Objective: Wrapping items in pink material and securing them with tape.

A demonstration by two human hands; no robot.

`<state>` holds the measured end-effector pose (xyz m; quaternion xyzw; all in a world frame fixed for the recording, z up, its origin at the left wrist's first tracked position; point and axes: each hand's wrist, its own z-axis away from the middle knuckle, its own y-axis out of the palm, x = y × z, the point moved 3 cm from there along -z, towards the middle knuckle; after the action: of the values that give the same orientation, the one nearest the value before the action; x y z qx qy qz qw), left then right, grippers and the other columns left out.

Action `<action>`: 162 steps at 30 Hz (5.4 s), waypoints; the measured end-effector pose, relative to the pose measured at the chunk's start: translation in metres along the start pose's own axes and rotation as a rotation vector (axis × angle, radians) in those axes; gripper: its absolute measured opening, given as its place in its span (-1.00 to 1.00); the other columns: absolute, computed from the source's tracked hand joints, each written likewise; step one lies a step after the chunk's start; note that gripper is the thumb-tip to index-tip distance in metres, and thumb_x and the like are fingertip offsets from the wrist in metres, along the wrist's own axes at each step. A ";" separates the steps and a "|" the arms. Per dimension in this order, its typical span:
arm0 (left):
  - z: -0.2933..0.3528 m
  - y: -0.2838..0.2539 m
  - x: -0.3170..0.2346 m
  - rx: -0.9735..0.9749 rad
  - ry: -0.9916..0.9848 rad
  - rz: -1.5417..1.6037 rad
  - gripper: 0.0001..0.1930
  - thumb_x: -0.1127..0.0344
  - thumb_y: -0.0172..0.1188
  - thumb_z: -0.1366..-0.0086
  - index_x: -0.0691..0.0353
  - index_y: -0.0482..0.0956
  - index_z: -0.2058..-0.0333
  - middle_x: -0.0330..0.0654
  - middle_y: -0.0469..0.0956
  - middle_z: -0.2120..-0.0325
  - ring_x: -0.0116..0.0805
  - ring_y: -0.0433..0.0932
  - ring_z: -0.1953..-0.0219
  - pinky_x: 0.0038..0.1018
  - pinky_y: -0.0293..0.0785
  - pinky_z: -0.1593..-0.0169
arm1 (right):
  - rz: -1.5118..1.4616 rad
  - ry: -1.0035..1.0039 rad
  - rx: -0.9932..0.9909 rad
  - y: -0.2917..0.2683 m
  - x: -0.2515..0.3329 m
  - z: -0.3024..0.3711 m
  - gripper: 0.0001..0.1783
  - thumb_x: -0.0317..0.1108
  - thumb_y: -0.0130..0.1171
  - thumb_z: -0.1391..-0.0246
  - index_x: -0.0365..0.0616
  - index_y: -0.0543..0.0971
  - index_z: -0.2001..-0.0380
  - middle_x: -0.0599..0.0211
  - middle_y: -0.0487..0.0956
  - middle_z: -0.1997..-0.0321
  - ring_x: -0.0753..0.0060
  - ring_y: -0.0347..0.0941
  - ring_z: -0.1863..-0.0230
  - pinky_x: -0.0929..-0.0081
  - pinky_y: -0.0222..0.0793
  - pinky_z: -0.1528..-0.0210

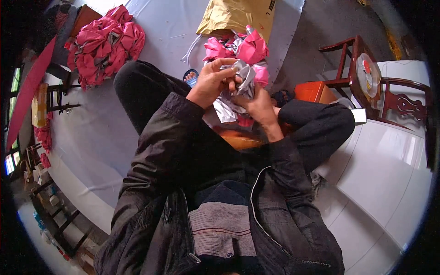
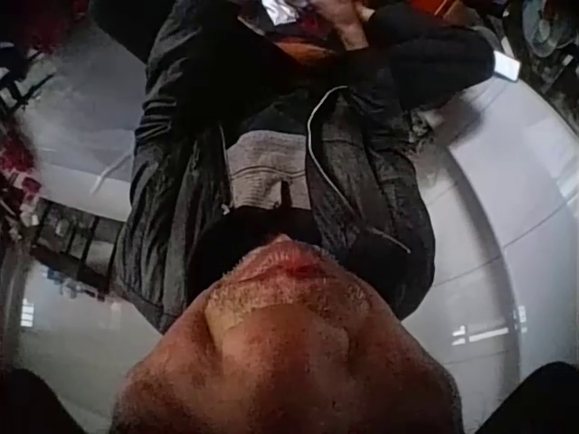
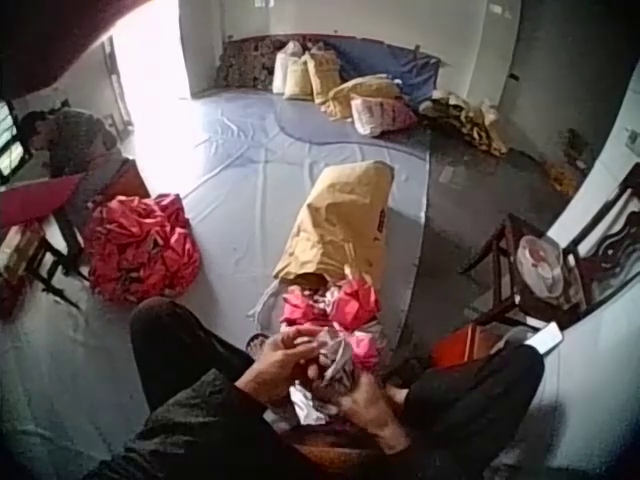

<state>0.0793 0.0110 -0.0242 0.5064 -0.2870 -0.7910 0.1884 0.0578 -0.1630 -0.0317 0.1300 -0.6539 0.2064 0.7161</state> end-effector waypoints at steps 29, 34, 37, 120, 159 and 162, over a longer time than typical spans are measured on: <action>0.025 0.021 0.026 -0.197 0.324 -1.102 -0.66 0.26 0.28 -0.16 0.26 0.58 0.10 -0.04 0.68 0.30 -0.33 0.67 0.23 -0.41 0.52 0.18 | -1.294 0.241 -0.039 -0.026 -0.038 0.011 -0.59 -0.15 -0.14 -0.36 -0.19 0.47 -0.06 0.20 0.61 0.02 0.24 0.56 0.02 0.26 0.52 -0.04; 0.020 0.018 0.022 -0.284 0.372 -1.018 -0.75 0.39 0.25 -0.17 0.33 0.62 0.17 -0.04 0.67 0.42 -0.36 0.65 0.40 -0.48 0.53 0.29 | -1.339 0.316 -0.045 -0.026 -0.045 0.015 -0.56 -0.10 -0.14 -0.36 -0.18 0.47 -0.07 0.18 0.60 0.00 0.19 0.55 -0.01 0.19 0.50 -0.08; 0.012 0.009 0.022 -0.250 0.369 -0.961 -0.79 0.37 0.23 -0.20 0.32 0.65 0.21 -0.06 0.67 0.46 -0.39 0.64 0.45 -0.48 0.51 0.35 | -1.310 0.330 -0.080 -0.029 -0.047 0.017 -0.56 -0.09 -0.14 -0.35 -0.17 0.46 -0.09 0.17 0.60 -0.01 0.16 0.55 -0.02 0.16 0.48 -0.10; 0.027 0.015 0.072 -0.201 -0.238 0.341 -0.89 0.28 0.23 -0.30 0.16 0.63 0.30 -0.35 0.59 0.44 -0.50 0.54 0.47 -0.52 0.46 0.39 | 0.765 -0.294 -0.194 0.039 0.049 0.054 -0.69 -0.43 0.05 -0.17 -0.37 0.50 0.05 -0.20 0.51 -0.04 -0.19 0.54 0.18 0.12 0.47 0.16; 0.035 0.011 0.041 -0.108 -0.248 0.436 -0.75 0.25 0.08 -0.41 0.27 0.55 0.08 -0.12 0.64 0.18 -0.27 0.64 0.16 -0.31 0.59 0.01 | 0.622 -0.399 -0.573 -0.006 0.043 0.038 -0.90 -0.59 0.24 -0.01 -0.26 0.58 0.34 0.20 0.55 0.41 0.25 0.55 0.39 0.50 0.41 0.32; 0.036 0.009 0.043 -0.124 -0.261 0.386 -0.76 0.27 0.13 -0.37 0.28 0.56 0.08 -0.13 0.64 0.18 -0.28 0.64 0.17 -0.33 0.60 0.03 | 0.582 -0.371 -0.577 -0.007 0.043 0.036 -0.89 -0.56 0.25 0.00 -0.21 0.58 0.34 0.20 0.56 0.40 0.17 0.56 0.35 0.41 0.43 0.30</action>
<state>0.0287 -0.0121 -0.0368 0.3231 -0.3513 -0.8151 0.3283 0.0319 -0.1805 0.0152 -0.2296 -0.8115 0.1818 0.5057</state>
